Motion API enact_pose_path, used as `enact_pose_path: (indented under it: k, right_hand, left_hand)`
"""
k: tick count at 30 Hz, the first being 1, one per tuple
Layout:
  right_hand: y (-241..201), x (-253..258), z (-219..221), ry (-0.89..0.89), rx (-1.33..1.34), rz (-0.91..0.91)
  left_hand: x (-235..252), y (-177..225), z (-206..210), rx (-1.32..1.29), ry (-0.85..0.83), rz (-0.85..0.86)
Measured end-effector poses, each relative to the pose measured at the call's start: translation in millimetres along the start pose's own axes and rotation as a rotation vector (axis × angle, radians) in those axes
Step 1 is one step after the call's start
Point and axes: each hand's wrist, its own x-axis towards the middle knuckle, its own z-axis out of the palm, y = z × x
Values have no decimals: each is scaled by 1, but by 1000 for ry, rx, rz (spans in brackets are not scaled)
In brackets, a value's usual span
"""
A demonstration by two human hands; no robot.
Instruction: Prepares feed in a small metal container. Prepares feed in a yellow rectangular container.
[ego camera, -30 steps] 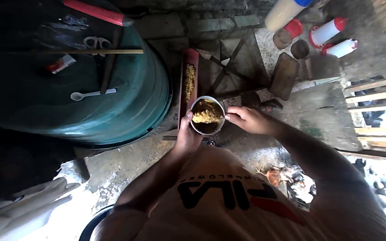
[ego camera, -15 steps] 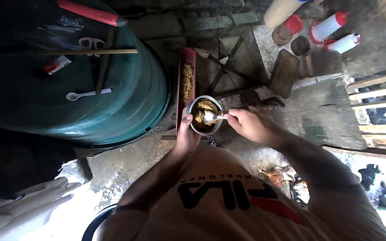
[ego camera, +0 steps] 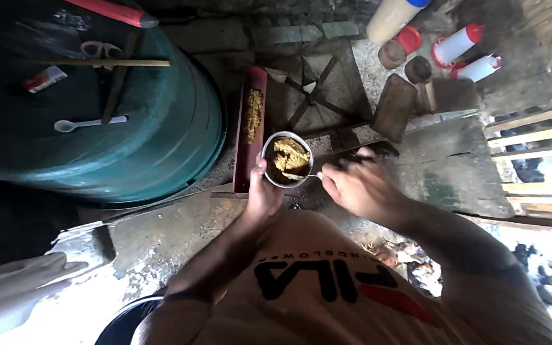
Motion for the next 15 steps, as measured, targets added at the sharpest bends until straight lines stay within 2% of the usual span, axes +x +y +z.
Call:
enact_pose_path:
  k: [4,9,12,15]
  right_hand:
    - [20,-17,2,42,-147,96]
    - [54,-46,5,219,-257,194]
    - [78,-63,12,304,-240,189]
    - [108,-74,26,341,-104,125]
  left_hand:
    - [3,-31,23,0,-1,43]
    - [5,-64,58,-26,-56,32]
    - [2,-84,78,-86,-101,-53]
    - [-4,-106,92,-151,-129,-129]
